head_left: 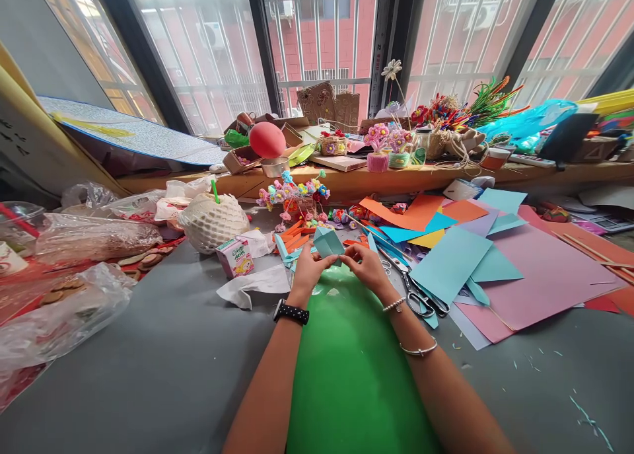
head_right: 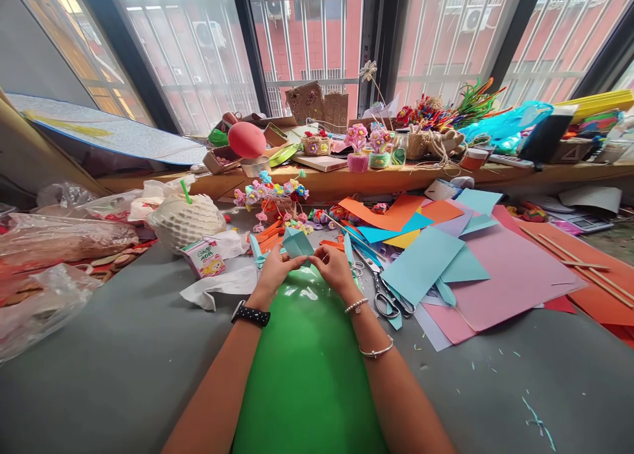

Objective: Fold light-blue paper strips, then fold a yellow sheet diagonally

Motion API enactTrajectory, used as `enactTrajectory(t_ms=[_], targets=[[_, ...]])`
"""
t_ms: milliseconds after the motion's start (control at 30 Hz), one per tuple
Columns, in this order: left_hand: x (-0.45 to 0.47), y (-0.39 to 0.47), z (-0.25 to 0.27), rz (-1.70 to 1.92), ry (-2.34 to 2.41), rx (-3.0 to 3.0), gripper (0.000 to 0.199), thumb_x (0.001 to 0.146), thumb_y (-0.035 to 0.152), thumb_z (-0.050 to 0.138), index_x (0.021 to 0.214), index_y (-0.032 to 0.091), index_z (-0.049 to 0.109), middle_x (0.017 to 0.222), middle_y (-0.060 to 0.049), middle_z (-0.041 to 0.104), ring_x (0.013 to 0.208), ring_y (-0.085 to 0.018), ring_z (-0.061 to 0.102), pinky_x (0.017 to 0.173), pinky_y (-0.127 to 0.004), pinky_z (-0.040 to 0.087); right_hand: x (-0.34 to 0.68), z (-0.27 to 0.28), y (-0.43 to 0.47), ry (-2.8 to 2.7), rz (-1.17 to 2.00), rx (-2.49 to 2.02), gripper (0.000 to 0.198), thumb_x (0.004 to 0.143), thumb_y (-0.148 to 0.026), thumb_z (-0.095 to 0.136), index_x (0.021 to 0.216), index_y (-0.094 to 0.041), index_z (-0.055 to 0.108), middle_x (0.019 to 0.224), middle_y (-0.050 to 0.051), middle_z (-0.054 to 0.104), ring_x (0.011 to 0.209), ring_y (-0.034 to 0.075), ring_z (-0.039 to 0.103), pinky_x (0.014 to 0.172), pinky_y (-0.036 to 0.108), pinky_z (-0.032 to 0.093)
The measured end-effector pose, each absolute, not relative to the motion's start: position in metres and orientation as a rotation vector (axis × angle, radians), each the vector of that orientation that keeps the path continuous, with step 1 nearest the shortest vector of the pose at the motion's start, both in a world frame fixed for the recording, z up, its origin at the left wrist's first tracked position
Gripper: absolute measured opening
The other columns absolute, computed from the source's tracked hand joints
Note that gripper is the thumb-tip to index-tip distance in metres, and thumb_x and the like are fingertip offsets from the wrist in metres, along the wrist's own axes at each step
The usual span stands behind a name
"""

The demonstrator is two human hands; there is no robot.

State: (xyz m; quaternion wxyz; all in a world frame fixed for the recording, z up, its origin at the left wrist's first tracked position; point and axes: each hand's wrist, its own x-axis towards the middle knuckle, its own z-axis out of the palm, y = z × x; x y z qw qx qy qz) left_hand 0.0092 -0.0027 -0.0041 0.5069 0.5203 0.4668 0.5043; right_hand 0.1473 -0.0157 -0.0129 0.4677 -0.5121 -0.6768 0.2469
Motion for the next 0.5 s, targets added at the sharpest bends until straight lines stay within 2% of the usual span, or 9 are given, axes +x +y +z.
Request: enactTrajectory(t_ms=[267,500], targets=[[0.0086,-0.0036,-0.0053,1.198,1.120,1.285,0.048,0.047,0.026,0.072,0.084,0.016,0.043,0.054,0.003,0.058,0.054,-0.013,0.057,0.053,-0.023,0.042,0.1479,-0.0094,-0.0179,-1.654,0.623,-1.212,0.017,0.072,-0.031,0.048,0.062,-0.018,0.049,0.054,-0.001,0.052,0.047,0.011,0.049,0.048,0.023,0.037],[0.0081,-0.0042,-0.0028,1.196,1.082,1.218,0.050,0.047,0.025,0.072,0.087,0.016,0.043,0.063,-0.001,0.061,0.059,-0.014,0.058,0.059,-0.025,0.044,0.1465,-0.0126,-0.0183,-1.623,0.666,-1.139,0.019,0.074,-0.034,0.046,0.065,-0.018,0.050,0.056,-0.001,0.052,0.043,0.010,0.050,0.045,0.022,0.038]])
